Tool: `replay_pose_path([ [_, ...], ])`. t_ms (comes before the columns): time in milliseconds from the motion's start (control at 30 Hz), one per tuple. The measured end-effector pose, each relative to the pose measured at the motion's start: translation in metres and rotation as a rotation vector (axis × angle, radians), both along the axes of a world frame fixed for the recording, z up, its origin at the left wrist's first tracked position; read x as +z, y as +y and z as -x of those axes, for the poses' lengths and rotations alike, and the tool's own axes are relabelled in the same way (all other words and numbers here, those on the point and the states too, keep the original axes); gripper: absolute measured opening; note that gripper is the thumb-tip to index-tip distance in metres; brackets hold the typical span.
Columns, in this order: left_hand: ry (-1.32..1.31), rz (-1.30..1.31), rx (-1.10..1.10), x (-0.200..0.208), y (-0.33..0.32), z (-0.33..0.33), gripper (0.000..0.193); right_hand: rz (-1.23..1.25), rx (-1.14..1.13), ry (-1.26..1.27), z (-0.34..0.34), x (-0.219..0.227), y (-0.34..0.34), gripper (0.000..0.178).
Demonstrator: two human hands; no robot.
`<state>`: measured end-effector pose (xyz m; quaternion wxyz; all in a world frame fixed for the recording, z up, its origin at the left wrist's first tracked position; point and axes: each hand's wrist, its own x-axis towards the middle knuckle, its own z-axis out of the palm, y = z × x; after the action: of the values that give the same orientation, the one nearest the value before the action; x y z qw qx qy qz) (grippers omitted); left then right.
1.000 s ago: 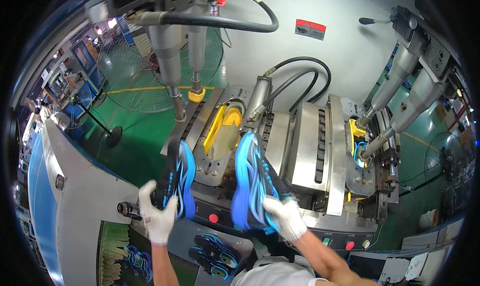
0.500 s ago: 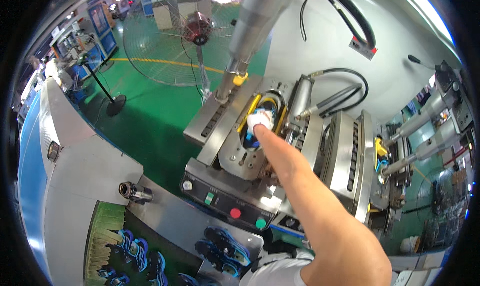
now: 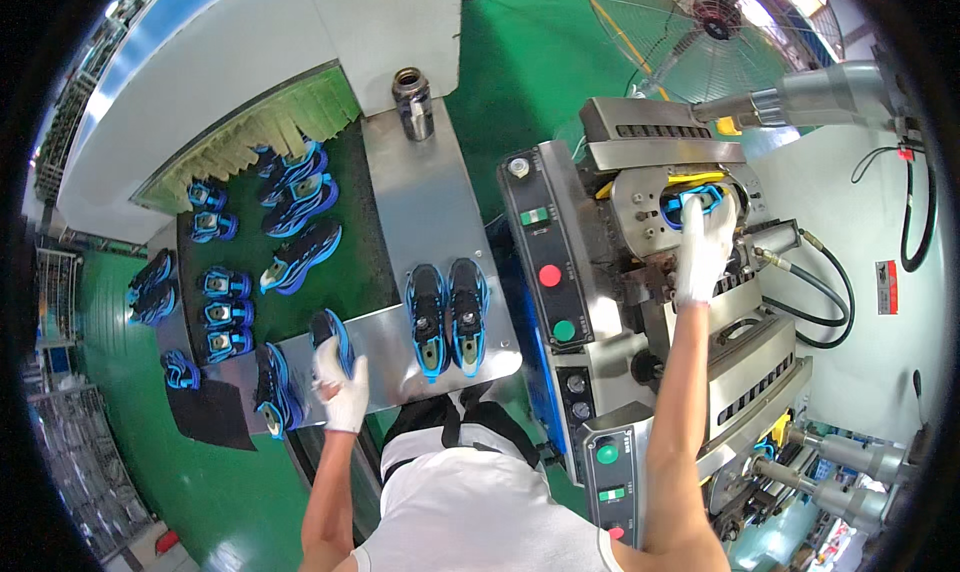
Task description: The person picks up shoes from a conveyor belt, places each shoe one at a time into a pressing machine by hand, and then returns the shoes to a different section of the conveyor belt.
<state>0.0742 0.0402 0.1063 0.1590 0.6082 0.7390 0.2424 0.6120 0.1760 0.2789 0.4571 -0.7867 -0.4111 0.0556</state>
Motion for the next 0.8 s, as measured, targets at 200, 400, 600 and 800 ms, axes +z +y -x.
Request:
replay_pose_path([
  [200,-0.226,0.294,-0.243,-0.060,0.040,-0.119,0.099,0.689,0.304,-0.540,0.138,-0.129,-0.130,0.109],
  [400,-0.368,0.252,-0.488,-0.106,0.063,-0.087,0.084,0.778,0.358,-0.334,0.164,-0.150,-0.126,0.108],
  [600,-0.312,0.259,-0.520,-0.127,0.061,-0.036,0.068,0.609,0.187,-0.179,0.304,-0.215,-0.109,0.085],
  [800,-0.388,0.800,-0.487,-0.063,0.116,-0.011,0.071,0.713,-0.212,0.160,0.294,-0.209,-0.115,0.085],
])
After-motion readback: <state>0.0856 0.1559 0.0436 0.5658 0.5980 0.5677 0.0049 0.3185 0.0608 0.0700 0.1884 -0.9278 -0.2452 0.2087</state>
